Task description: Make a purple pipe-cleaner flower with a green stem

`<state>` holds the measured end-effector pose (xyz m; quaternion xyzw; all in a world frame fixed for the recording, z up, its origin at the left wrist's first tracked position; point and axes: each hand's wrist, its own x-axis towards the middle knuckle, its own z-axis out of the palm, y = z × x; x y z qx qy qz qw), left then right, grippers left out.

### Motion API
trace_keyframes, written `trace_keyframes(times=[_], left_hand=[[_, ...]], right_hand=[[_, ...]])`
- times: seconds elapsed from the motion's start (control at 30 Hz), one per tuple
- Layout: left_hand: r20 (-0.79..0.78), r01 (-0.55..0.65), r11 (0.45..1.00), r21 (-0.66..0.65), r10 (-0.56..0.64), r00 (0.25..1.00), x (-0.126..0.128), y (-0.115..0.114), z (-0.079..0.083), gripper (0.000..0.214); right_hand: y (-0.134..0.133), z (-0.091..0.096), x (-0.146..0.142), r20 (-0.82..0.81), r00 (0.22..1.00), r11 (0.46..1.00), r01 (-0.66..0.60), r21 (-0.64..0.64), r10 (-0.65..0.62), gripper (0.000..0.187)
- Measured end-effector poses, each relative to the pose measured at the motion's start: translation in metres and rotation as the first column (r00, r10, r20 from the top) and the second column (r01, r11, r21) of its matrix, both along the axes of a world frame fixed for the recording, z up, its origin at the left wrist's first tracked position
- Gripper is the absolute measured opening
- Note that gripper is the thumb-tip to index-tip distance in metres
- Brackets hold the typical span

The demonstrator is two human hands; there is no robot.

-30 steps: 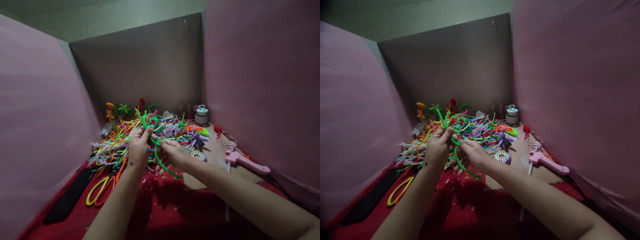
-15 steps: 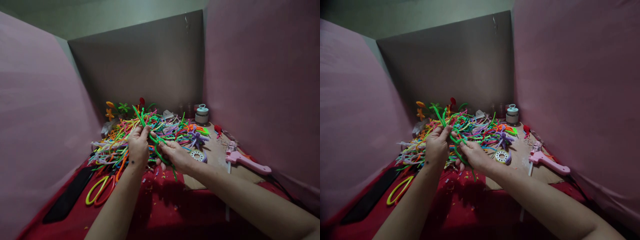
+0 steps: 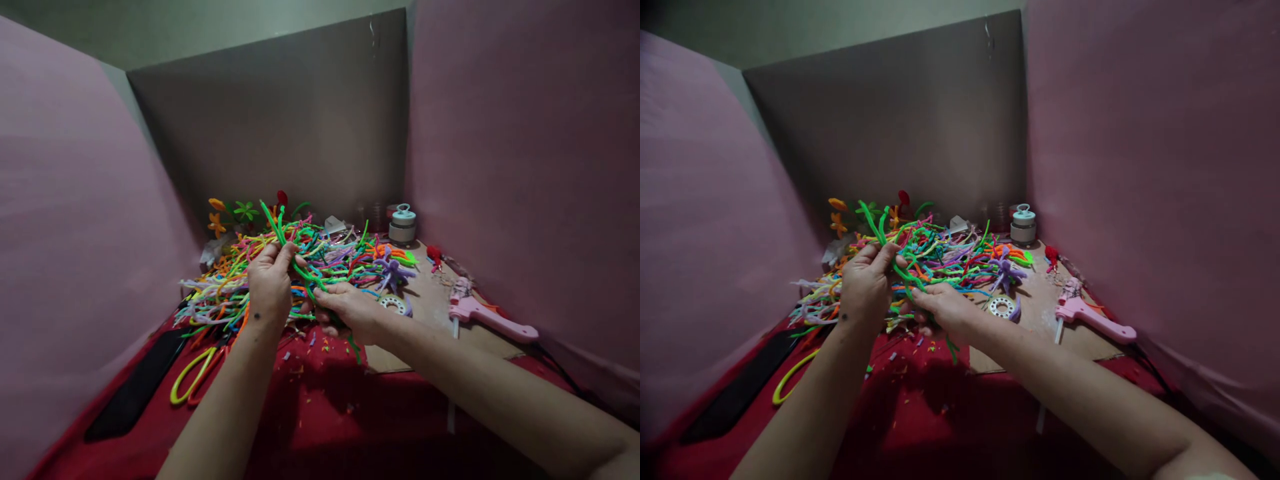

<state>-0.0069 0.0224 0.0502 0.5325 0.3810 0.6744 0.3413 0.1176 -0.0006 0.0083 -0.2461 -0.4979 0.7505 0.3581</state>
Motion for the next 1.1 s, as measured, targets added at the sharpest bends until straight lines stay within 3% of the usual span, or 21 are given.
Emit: trace_keyframes(times=[0.13, 0.23, 0.33, 0.47, 0.63, 0.73, 0.8, 0.9, 1.1], left_hand=[[-0.031, 0.045, 0.999, -0.014, -0.046, 0.998, -0.001, 0.001, 0.007, 0.018], [-0.022, 0.064, 0.998, -0.025, -0.065, 0.998, -0.001, 0.003, 0.012, 0.02], [0.019, 0.079, 0.997, -0.022, -0.078, 0.997, -0.002, 0.007, 0.013, 0.021], [0.043, 0.089, 0.996, -0.024, -0.088, 0.995, -0.002, 0.011, 0.01, 0.02], [0.214, 0.184, 0.982, -0.052, -0.169, 0.962, -0.001, 0.016, 0.01, 0.012], [0.413, 0.377, 0.919, -0.117, -0.3, 0.86, 0.001, 0.016, 0.014, 0.012], [0.515, 0.464, 0.871, -0.164, -0.325, 0.793, 0.003, 0.015, 0.017, 0.017], [0.586, 0.475, 0.852, -0.219, -0.275, 0.763, 0.008, 0.014, 0.02, 0.025], [0.593, 0.432, 0.869, -0.242, -0.22, 0.774, 0.014, 0.018, 0.024, 0.029]], right_hand=[[0.001, 0.003, 0.004, -0.096, 0.986, 0.986, -0.144, -0.083, 0.136, 0.025], [0.005, 0.002, 0.005, -0.119, 0.969, 0.972, -0.224, -0.067, 0.216, 0.022], [0.007, 0.001, 0.005, -0.125, 0.961, 0.967, -0.252, -0.017, 0.248, 0.021], [0.005, 0.001, 0.006, -0.137, 0.956, 0.961, -0.269, -0.061, 0.259, 0.022], [0.003, 0.0, 0.006, -0.198, 0.964, 0.974, -0.2, -0.107, 0.177, 0.034], [0.005, -0.004, 0.005, -0.267, 0.954, 0.97, -0.183, -0.16, 0.135, 0.035], [0.004, -0.008, 0.004, -0.272, 0.961, 0.985, -0.092, -0.149, 0.048, 0.025], [0.0, -0.014, 0.002, -0.25, 0.964, 0.992, 0.064, -0.109, -0.089, 0.017], [-0.01, -0.014, -0.001, -0.213, 0.96, 0.981, 0.164, -0.104, -0.183, 0.018]])
